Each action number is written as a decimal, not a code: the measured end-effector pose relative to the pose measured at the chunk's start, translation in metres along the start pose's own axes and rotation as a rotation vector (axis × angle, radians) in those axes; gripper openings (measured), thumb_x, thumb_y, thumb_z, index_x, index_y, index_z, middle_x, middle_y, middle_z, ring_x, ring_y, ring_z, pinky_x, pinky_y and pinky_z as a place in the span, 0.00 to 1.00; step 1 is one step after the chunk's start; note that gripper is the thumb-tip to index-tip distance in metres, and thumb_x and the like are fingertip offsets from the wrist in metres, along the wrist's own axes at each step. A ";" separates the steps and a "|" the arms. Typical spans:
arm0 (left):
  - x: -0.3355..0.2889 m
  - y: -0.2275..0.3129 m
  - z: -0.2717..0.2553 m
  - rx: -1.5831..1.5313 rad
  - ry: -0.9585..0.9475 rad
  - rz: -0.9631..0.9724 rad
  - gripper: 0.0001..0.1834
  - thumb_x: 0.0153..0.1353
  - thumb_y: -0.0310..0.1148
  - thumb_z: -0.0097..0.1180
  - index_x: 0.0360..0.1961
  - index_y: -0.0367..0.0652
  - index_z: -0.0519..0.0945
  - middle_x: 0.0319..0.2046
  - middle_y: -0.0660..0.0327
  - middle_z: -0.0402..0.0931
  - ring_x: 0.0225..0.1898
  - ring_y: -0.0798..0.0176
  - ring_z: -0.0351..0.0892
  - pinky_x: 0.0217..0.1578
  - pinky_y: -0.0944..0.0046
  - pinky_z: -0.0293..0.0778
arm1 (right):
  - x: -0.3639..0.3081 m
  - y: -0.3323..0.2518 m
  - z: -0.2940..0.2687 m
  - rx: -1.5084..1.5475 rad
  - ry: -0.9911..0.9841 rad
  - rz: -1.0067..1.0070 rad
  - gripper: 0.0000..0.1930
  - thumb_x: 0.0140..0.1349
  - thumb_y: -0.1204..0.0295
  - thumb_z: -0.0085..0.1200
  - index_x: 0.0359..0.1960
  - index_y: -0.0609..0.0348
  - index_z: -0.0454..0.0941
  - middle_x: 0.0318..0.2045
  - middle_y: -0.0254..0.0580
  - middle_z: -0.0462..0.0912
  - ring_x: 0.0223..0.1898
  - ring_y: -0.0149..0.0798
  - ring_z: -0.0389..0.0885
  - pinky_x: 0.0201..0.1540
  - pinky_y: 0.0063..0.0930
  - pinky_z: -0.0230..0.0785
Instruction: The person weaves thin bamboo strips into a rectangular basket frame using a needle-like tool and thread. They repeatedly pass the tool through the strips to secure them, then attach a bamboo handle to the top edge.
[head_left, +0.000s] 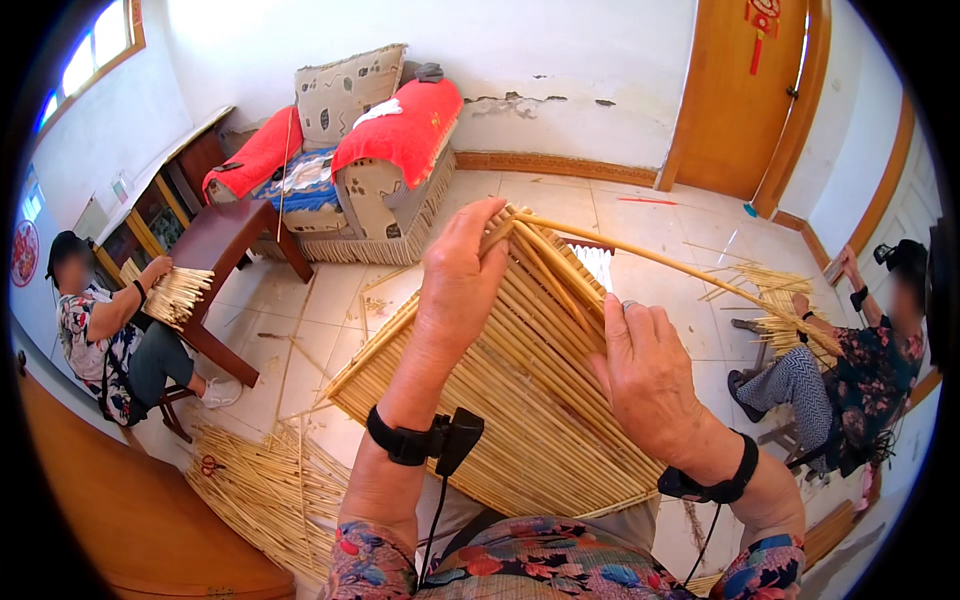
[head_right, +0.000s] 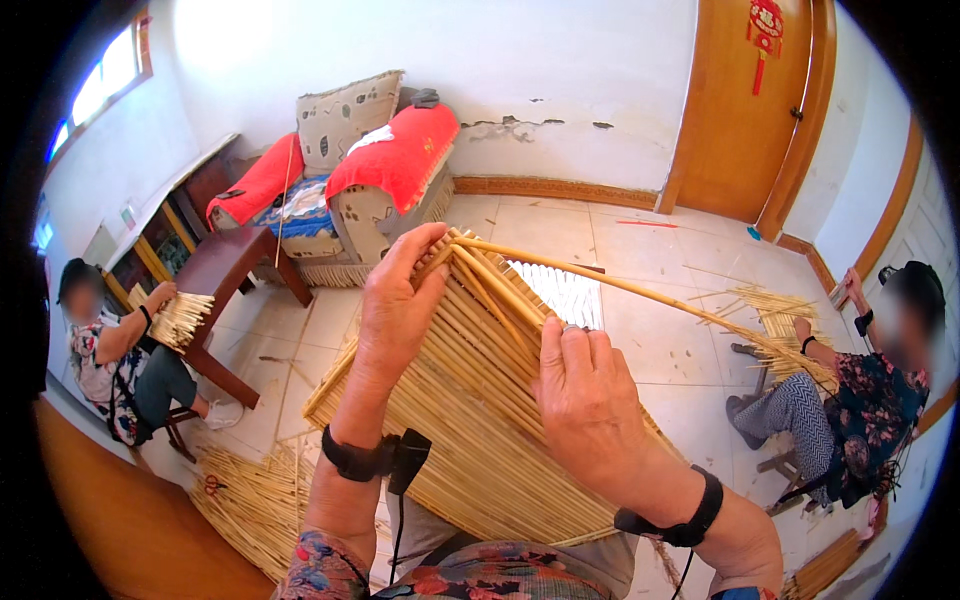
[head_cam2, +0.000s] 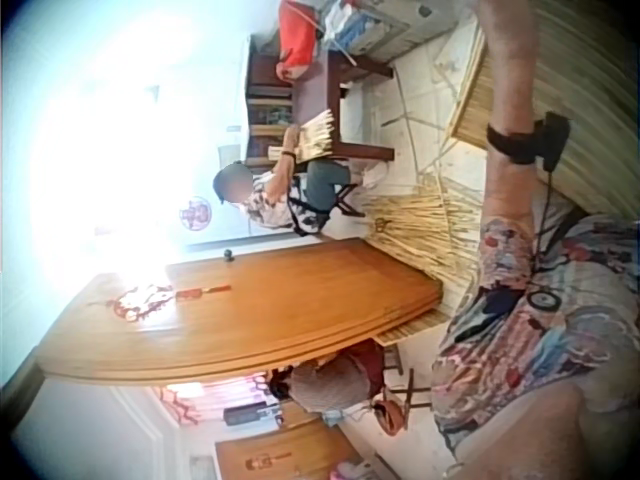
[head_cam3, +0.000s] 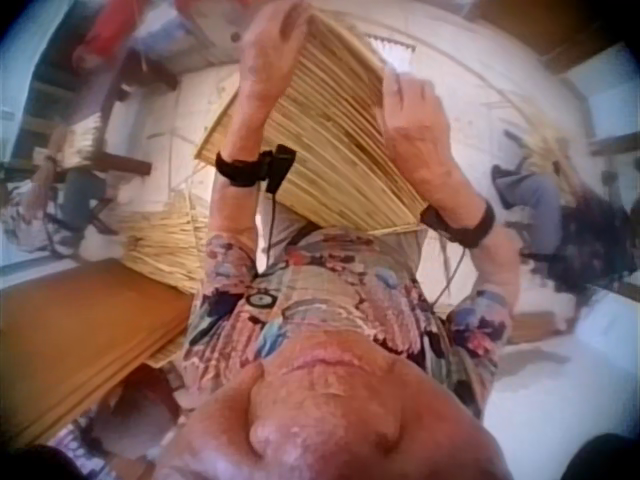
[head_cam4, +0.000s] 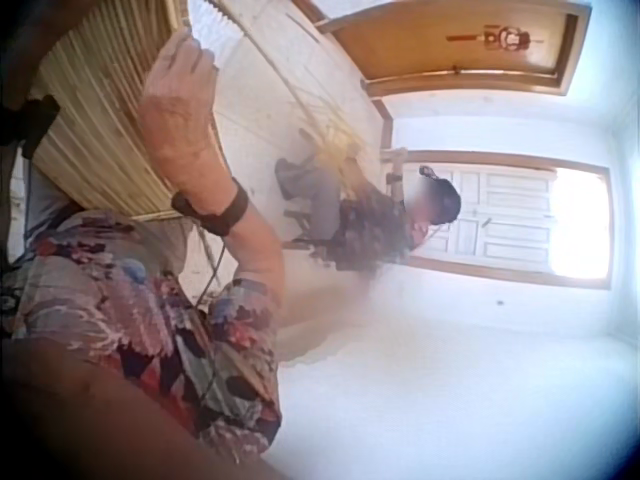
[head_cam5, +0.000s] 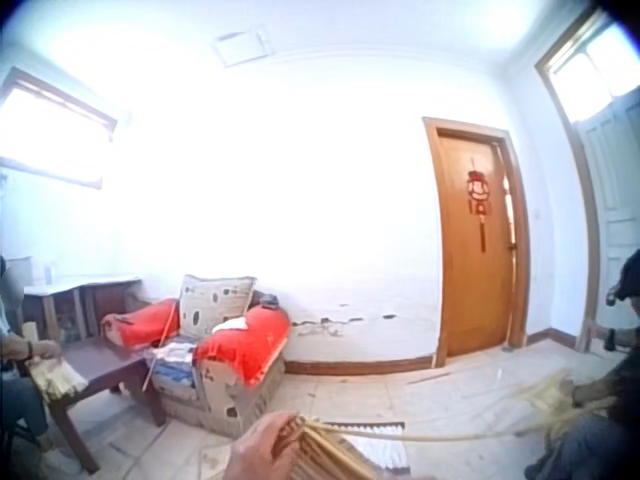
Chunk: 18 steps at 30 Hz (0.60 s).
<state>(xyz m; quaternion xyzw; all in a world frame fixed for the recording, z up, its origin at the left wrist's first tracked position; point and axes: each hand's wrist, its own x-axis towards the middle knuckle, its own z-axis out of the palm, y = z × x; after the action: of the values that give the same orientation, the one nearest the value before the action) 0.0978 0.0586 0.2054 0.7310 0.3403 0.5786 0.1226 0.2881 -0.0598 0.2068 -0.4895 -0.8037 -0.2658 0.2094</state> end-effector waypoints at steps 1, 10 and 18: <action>0.000 0.001 -0.002 0.025 -0.023 -0.016 0.19 0.56 0.18 0.54 0.50 0.36 0.74 0.45 0.50 0.77 0.46 0.51 0.78 0.47 0.61 0.74 | -0.001 0.001 0.004 -0.006 0.027 -0.009 0.27 0.51 0.73 0.57 0.52 0.78 0.69 0.34 0.48 0.70 0.36 0.43 0.71 0.36 0.31 0.69; 0.001 -0.004 -0.007 0.060 -0.051 -0.059 0.21 0.55 0.17 0.54 0.52 0.37 0.75 0.46 0.53 0.77 0.48 0.58 0.79 0.50 0.64 0.73 | 0.003 -0.001 0.017 0.152 0.124 -0.032 0.23 0.50 0.82 0.50 0.50 0.78 0.70 0.32 0.49 0.70 0.34 0.45 0.71 0.35 0.33 0.71; 0.005 0.012 -0.018 0.004 -0.078 -0.031 0.22 0.55 0.16 0.50 0.52 0.39 0.76 0.43 0.51 0.75 0.42 0.50 0.77 0.45 0.60 0.73 | 0.003 -0.017 0.021 0.147 0.196 -0.019 0.23 0.48 0.81 0.50 0.49 0.79 0.71 0.31 0.49 0.69 0.32 0.45 0.71 0.34 0.33 0.70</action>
<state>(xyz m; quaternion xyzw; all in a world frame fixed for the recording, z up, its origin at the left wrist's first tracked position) 0.0862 0.0487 0.2216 0.7480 0.3478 0.5469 0.1434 0.2703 -0.0505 0.1884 -0.4370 -0.8013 -0.2545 0.3198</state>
